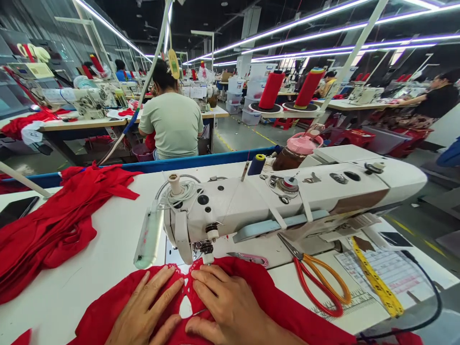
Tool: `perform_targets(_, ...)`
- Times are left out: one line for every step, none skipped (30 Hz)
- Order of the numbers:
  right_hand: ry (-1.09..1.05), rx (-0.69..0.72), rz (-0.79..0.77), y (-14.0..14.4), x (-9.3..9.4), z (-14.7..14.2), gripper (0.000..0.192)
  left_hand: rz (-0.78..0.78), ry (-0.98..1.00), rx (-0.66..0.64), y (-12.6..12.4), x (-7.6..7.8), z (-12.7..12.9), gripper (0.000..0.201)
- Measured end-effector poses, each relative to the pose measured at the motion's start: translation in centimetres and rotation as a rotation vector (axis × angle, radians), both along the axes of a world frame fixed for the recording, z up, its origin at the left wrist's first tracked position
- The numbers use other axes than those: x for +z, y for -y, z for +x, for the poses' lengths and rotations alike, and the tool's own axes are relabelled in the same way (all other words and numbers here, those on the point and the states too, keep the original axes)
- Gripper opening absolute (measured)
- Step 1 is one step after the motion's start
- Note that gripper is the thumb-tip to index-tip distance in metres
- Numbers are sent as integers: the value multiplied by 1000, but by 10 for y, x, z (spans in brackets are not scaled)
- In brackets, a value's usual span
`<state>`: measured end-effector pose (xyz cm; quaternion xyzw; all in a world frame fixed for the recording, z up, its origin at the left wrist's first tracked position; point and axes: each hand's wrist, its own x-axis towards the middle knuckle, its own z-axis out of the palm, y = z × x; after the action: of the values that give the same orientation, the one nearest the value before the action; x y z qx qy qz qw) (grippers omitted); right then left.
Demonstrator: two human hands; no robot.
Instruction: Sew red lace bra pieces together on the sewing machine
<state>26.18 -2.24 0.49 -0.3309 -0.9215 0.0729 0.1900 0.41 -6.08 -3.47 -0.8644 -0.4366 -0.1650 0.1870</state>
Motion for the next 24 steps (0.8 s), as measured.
perform_targets(0, 0, 2, 0, 0, 0, 58, -3, 4, 7, 0, 0, 0, 54)
perform_targets(-2, -4, 4, 0, 0, 0, 57, -7, 9, 10, 0, 0, 1, 56)
perform_targets(-4, -6, 6, 0, 0, 0, 56, -8, 15, 13, -1, 0, 1, 57)
perform_targets(-6, -7, 7, 0, 0, 0, 56, -9, 23, 14, -1, 0, 2, 57)
perform_targets(-8, -8, 9, -1, 0, 0, 56, -7, 35, 13, -2, 1, 3, 56)
perform_targets(-11, -6, 10, -1, 0, 0, 56, -4, 50, 12, -2, 2, 3, 56)
perform_targets(-12, -4, 10, -1, -1, 0, 56, -6, 65, 11, -2, 4, 4, 57)
perform_targets(-12, -1, 7, -1, -1, 0, 57, -12, 77, 9, -2, 6, 5, 58)
perform_targets(-13, 2, 0, -1, -1, 1, 59, -22, 85, 6, -1, 8, 5, 60)
perform_targets(-10, 4, -10, 0, 0, 1, 62, -38, 88, 4, 0, 11, 5, 64)
perform_targets(-4, 6, -25, 0, 0, 2, 65, -56, 88, 2, 0, 13, 5, 67)
perform_targets(3, 8, -40, 0, 0, 2, 68, -75, 87, 3, 1, 16, 6, 70)
perform_targets(9, 8, -54, 0, 0, 3, 70, -91, 87, 6, 1, 18, 6, 72)
perform_targets(16, 7, -66, 0, 1, 3, 71, -100, 90, 8, 1, 19, 6, 73)
perform_targets(22, 5, -75, 0, 1, 3, 72, -108, 93, 11, 2, 20, 6, 74)
perform_targets(27, 4, -81, 0, 1, 4, 72, -112, 93, 12, 1, 21, 7, 75)
perform_targets(30, 3, -83, 0, 2, 4, 73, -114, 91, 12, 1, 21, 7, 76)
perform_targets(31, 3, -84, 0, 2, 4, 73, -114, 86, 12, 1, 22, 7, 76)
perform_targets(32, 5, -83, 0, 2, 3, 73, -111, 81, 10, 1, 22, 7, 76)
perform_targets(32, 7, -83, 0, 2, 3, 73, -109, 76, 10, 1, 22, 8, 76)
perform_targets(30, 8, -82, 0, 2, 3, 73, -107, 72, 9, 1, 22, 8, 76)
perform_targets(29, 7, -82, 0, 2, 3, 73, -108, 70, 8, 1, 21, 8, 76)
perform_targets(29, 5, -85, 0, 2, 3, 72, -110, 71, 8, 1, 21, 8, 76)
perform_targets(31, 3, -87, 1, 3, 3, 71, -114, 76, 7, 1, 21, 8, 76)
